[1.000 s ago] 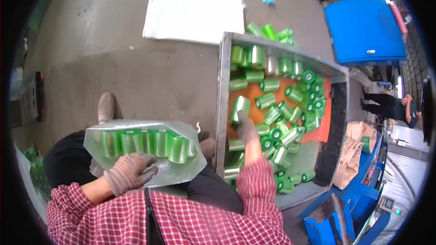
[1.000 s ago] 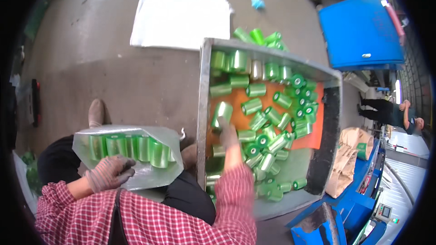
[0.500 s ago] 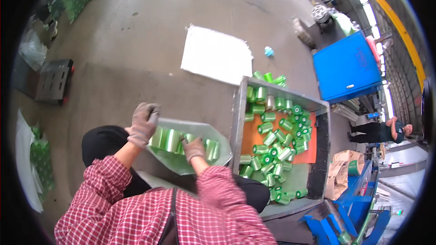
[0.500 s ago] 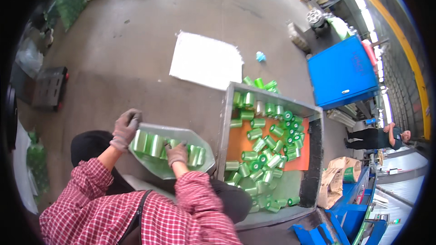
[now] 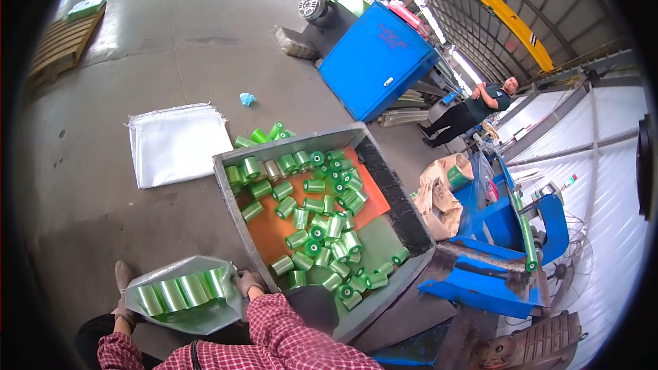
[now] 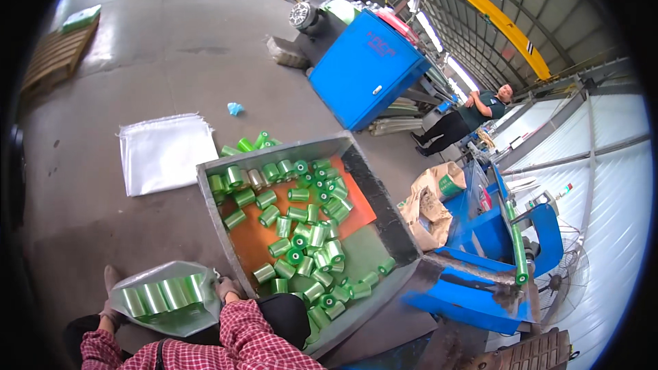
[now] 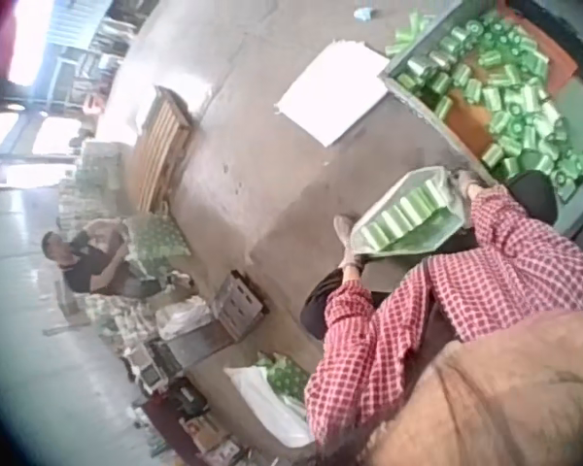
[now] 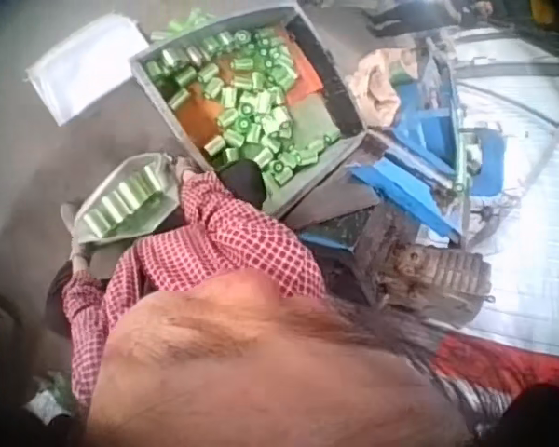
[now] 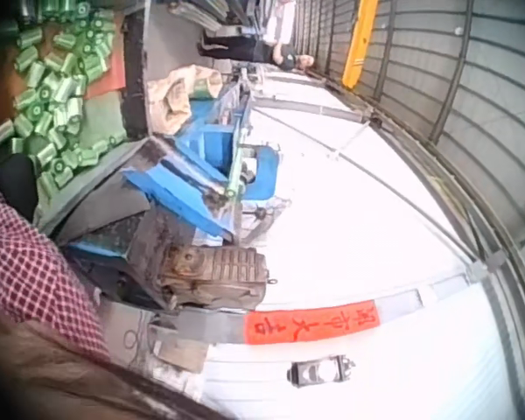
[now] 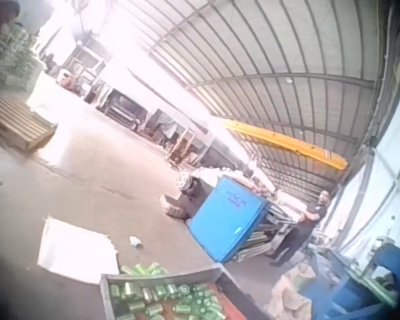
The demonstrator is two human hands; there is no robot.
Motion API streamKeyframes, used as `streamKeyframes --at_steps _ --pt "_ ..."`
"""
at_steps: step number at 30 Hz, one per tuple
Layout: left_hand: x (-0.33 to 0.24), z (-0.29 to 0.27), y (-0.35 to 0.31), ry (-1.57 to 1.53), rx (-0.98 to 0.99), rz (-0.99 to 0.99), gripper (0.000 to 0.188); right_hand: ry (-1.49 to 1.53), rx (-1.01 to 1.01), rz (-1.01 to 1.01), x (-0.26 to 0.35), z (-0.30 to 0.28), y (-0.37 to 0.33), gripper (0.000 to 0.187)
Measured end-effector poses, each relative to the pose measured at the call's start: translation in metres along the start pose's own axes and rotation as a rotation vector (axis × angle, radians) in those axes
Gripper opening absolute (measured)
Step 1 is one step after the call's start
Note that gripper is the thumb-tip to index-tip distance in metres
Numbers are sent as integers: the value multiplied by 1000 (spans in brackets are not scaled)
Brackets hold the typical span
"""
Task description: The recorder is packing small rolls of green plastic film from a metal tray into a large plastic bag.
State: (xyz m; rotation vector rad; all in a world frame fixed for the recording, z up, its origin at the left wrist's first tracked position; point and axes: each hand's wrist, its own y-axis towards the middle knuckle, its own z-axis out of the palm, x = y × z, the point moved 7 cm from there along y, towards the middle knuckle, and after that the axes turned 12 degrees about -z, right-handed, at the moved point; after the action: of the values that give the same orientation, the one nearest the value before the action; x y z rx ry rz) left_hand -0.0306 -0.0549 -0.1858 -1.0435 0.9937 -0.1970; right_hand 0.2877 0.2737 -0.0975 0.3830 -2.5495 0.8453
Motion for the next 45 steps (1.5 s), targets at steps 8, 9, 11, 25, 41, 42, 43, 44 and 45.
streamKeyframes --at_steps 8,9,11,25,41,42,43,44,45 --pt "-147 37 -150 -63 -336 326 35 -654 -724 -784 100 -88 -61 20" --pt "-156 19 -191 -242 -379 404 25 -331 -431 -592 90 -119 -60 16" --pt "-171 6 -212 204 -596 404 7 174 -631 -562 90 -191 -112 12" --pt "-156 70 -73 1608 -241 134 38 -1040 250 -250 146 -126 -74 37" --pt "-236 195 -215 1412 -358 288 42 164 168 349 -178 -40 67 74" --pt "-231 194 -210 1422 -354 247 41 164 216 332 -180 -14 85 74" --pt "-232 202 -209 1438 -337 233 40 365 81 364 -189 -6 98 75" --pt "-232 212 -209 1452 -266 265 39 559 -56 416 -201 6 95 77" --pt "-229 219 -205 1436 -210 317 43 749 -206 469 -214 15 89 79"
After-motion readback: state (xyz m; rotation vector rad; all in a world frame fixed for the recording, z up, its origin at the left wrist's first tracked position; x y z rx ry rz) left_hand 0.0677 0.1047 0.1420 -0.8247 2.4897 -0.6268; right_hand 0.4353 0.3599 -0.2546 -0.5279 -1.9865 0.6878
